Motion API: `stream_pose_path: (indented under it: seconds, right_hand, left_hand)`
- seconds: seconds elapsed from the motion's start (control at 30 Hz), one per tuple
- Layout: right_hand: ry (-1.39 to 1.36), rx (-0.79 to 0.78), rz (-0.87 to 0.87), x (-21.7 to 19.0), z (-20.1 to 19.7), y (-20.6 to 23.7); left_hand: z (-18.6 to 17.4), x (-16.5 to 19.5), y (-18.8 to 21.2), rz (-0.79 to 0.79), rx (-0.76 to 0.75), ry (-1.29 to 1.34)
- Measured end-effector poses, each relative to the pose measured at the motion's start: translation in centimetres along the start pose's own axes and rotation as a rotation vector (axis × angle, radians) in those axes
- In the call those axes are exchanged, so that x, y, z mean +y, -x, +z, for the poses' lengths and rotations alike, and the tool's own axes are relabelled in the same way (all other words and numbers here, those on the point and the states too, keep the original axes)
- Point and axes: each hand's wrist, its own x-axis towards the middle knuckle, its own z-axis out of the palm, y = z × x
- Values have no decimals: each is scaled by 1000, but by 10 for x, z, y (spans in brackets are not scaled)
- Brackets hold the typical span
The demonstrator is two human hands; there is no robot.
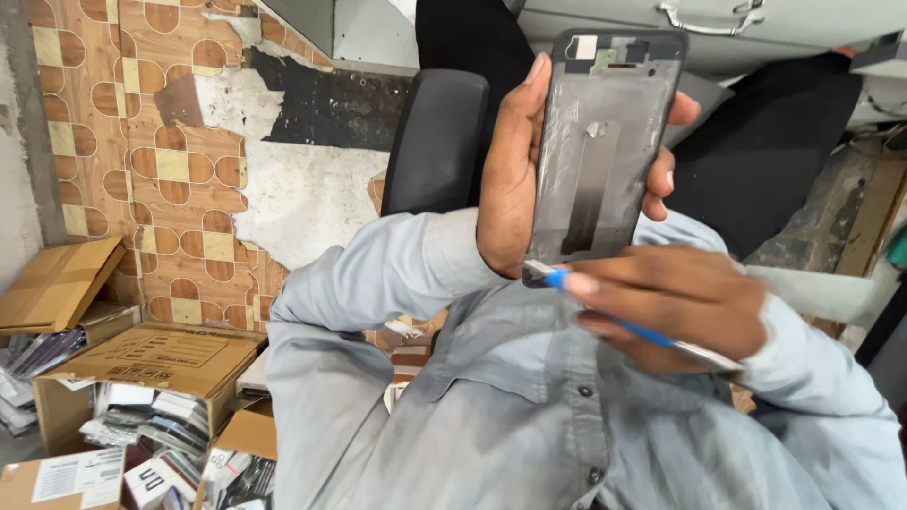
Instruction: The person uses a blue-handled screwdriver to pry and scrape the back of a disassembled smartphone. They then peel off a piece of tape from the phone's back and continue scraping the surface with the screwdriver.
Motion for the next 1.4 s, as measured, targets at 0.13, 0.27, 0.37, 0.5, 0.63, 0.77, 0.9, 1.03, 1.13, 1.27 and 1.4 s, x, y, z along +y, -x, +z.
stream_pose_path:
  seconds: [0.13,0.27,0.37,0.5,0.63,0.77,0.9,1.03,1.13,1.27,1.4]
  right_hand:
    - [-26,174,140,-5,-10,14]
    - [-46,179,237,-6,-10,21]
    - [-101,133,179,-4,-4,19]
    - [19,51,67,-3,1,10]
    - [17,38,61,-3,7,2]
    - [1,24,68,-5,5,1]
    - [19,25,123,-7,5,2]
    - [-14,-5,116,-9,6,0]
    - [16,39,87,-8,7,0]
    - [-43,70,108,-2,15,11]
    - [-104,135,56,7,21,32]
  left_hand:
    - [-1,1,-1,27,52,80]
    - [-3,5,-1,-6,-43,37]
    - [-4,4,-1,35,14,1]
    - [-6,1,-1,51,40,3]
    - [-6,-4,0,85,61,-23]
    - [-4,-3,2,130,67,-44]
    - [-1,-1,4,152,54,23]
    - [0,-3,5,178,65,-7]
    - [-2,-1,6,165,86,-47]
    - [-3,0,7,143,83,-47]
    - [-1,0,6,140,32,-13]
